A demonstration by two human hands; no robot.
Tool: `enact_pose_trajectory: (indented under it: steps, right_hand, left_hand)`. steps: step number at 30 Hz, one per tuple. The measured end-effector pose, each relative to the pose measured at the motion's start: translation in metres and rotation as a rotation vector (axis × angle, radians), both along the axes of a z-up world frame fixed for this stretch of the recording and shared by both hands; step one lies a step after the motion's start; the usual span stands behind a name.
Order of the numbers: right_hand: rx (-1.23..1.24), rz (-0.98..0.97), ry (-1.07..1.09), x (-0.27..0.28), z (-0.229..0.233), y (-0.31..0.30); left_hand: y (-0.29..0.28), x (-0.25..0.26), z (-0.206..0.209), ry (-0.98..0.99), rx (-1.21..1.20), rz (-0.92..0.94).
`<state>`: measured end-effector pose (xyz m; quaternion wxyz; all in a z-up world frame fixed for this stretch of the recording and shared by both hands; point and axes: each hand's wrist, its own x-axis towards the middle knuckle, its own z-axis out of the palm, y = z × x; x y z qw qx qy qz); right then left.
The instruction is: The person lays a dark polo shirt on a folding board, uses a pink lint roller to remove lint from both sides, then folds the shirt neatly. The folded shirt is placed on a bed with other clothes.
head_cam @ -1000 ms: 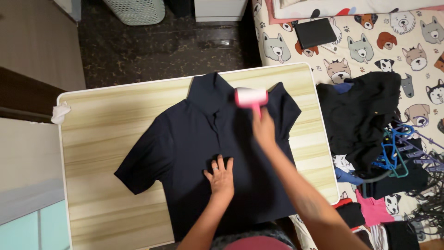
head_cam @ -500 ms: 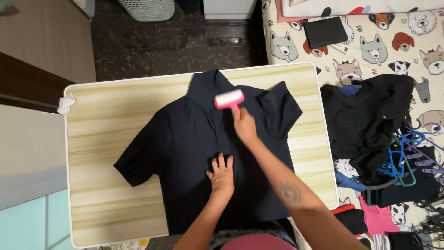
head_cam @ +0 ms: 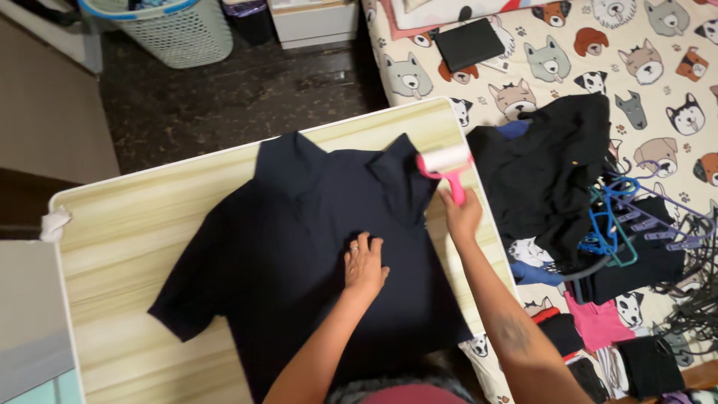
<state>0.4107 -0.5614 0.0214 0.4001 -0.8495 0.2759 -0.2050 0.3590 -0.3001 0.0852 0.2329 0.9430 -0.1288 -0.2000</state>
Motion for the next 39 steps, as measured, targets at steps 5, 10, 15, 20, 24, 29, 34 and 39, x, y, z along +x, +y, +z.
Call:
enact_pose_trajectory:
  steps: [5, 10, 15, 20, 24, 29, 34, 39]
  right_hand:
    - [-0.166, 0.076, 0.05, 0.057, -0.053, -0.018]
    - [-0.039, 0.041, 0.085, 0.018, -0.055, -0.038]
    - [-0.167, -0.143, 0.109, -0.103, 0.005, -0.055]
    - [0.241, 0.078, 0.233, -0.131, 0.06, -0.003]
    - [0.154, 0.26, 0.509, -0.082, 0.057, 0.045]
    - [-0.017, 0.286, 0.317, 0.032, 0.035, 0.058]
    - [-0.012, 0.243, 0.282, 0.075, 0.046, 0.035]
    - [0.092, 0.221, 0.468, -0.072, 0.063, 0.006]
  left_hand:
    - [-0.032, -0.013, 0.001, 0.035, 0.085, -0.014]
    - [-0.038, -0.016, 0.001, 0.013, 0.107, 0.007]
    - [-0.053, -0.026, -0.002, -0.101, -0.007, -0.004]
    - [-0.086, -0.028, -0.012, -0.185, -0.089, -0.096]
    - [-0.096, -0.03, -0.026, -0.055, 0.066, -0.135]
    - [-0.096, -0.036, -0.033, 0.008, 0.166, -0.211]
    - [-0.097, -0.032, -0.027, 0.04, 0.191, -0.21]
    - [-0.095, -0.033, -0.024, 0.036, 0.196, -0.217]
